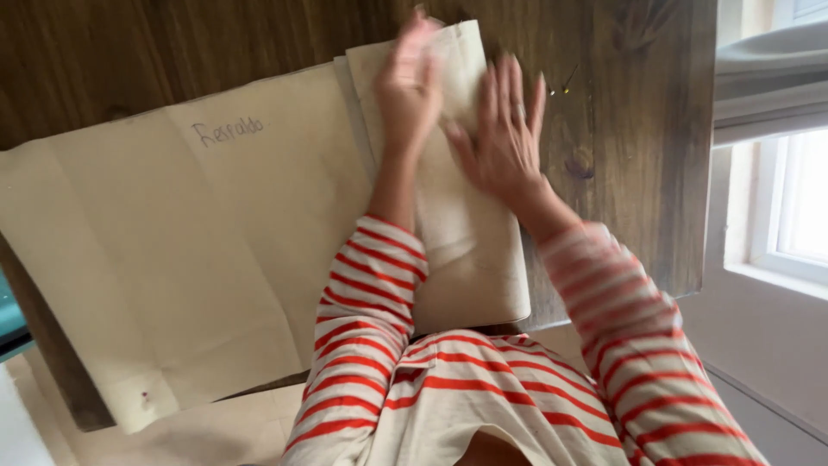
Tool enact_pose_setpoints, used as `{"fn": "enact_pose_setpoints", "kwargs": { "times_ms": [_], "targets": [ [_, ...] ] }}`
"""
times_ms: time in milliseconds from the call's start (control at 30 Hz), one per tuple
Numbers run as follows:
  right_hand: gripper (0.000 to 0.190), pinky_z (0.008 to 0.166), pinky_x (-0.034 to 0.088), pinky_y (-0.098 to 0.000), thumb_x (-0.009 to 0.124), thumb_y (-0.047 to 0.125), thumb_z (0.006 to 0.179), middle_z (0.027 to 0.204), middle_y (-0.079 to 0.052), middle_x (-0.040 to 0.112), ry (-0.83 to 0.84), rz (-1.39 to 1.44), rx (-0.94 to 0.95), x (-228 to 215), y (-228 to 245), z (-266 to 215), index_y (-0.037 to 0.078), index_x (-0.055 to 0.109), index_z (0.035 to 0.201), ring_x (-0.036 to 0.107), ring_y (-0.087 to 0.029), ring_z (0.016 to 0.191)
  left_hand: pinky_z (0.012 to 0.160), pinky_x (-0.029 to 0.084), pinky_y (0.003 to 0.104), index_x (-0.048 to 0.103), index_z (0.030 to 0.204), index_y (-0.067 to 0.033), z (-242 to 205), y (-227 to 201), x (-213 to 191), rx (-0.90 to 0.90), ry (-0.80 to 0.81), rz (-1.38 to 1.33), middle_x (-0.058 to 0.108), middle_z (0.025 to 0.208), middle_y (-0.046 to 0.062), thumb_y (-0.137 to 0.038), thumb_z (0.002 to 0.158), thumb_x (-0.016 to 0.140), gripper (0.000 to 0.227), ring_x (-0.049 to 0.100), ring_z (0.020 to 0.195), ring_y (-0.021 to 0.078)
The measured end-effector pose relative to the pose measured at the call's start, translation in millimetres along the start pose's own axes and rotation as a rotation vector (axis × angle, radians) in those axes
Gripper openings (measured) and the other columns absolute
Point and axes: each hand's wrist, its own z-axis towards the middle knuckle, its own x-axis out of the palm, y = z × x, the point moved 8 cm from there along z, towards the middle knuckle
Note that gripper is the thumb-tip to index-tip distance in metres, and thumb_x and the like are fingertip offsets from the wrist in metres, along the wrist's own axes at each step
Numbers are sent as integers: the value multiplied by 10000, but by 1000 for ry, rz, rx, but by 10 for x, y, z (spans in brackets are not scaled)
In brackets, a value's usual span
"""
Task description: Folding a large piece of light-colored fabric on a wooden table and securing the folds with metal pins.
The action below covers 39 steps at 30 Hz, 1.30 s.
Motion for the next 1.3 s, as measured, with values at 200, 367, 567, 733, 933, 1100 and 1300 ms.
{"fn": "enact_pose_setpoints", "kwargs": {
  "times_ms": [200,367,567,733,933,1100,1300],
  "targets": [
    [826,1192,17,-703,307,532,1118,1577,-399,396,-79,-70,-16,-128,86,-278,-190,406,1508,227,-436,1537,1173,308,459,776,1192,-236,-200,-343,562,499,309,990,688,1340,-43,-47,830,695,416,524,1320,239],
    [854,1156,-63,-788,338,565,1065,1681,-333,124,153,69,212,-81,136,-1256,-82,182,1601,82,-452,1588,1187,186,697,725,1336,-321,-246,-454,562,484,348,1160,536,1506,41,-506,973,730,408,372,1445,399],
    [804,1213,-28,-729,568,422,913,1709,-183,323,343,-367,187,174,-67,-2291,-5,418,1578,214,-303,1618,1168,85,790,428,1599,-279,-294,-322,614,408,473,1297,300,1647,86,-760,1012,791,842,175,1515,346],
    [254,729,478,-413,865,197,880,992,-84,654,-243,247,269,-713,-871,-453,80,692,1025,593,-255,756,1174,119,767,352,1625,-264,-307,-395,624,403,460,1415,323,1668,51,-882,976,574,924,222,1532,337],
    [283,709,512,-355,952,282,794,800,7,722,-312,182,526,-87,-1459,-188,136,720,864,672,-189,744,1197,183,733,375,1606,-276,-310,-407,605,401,390,1427,336,1653,19,-931,908,731,1021,260,1525,314],
    [240,664,495,-411,902,228,852,740,-18,692,-381,136,545,-23,-1456,-242,134,689,792,640,-237,668,1201,130,752,275,1631,-282,-319,-419,581,313,481,1444,254,1686,84,-959,945,764,1081,179,1548,376],
    [289,698,485,-384,944,254,751,819,42,707,-405,166,480,-119,-1539,118,162,694,864,650,-216,762,1210,176,725,293,1637,-236,-327,-425,584,334,430,1494,257,1679,66,-1024,912,596,1113,178,1544,323]
  ]
}}
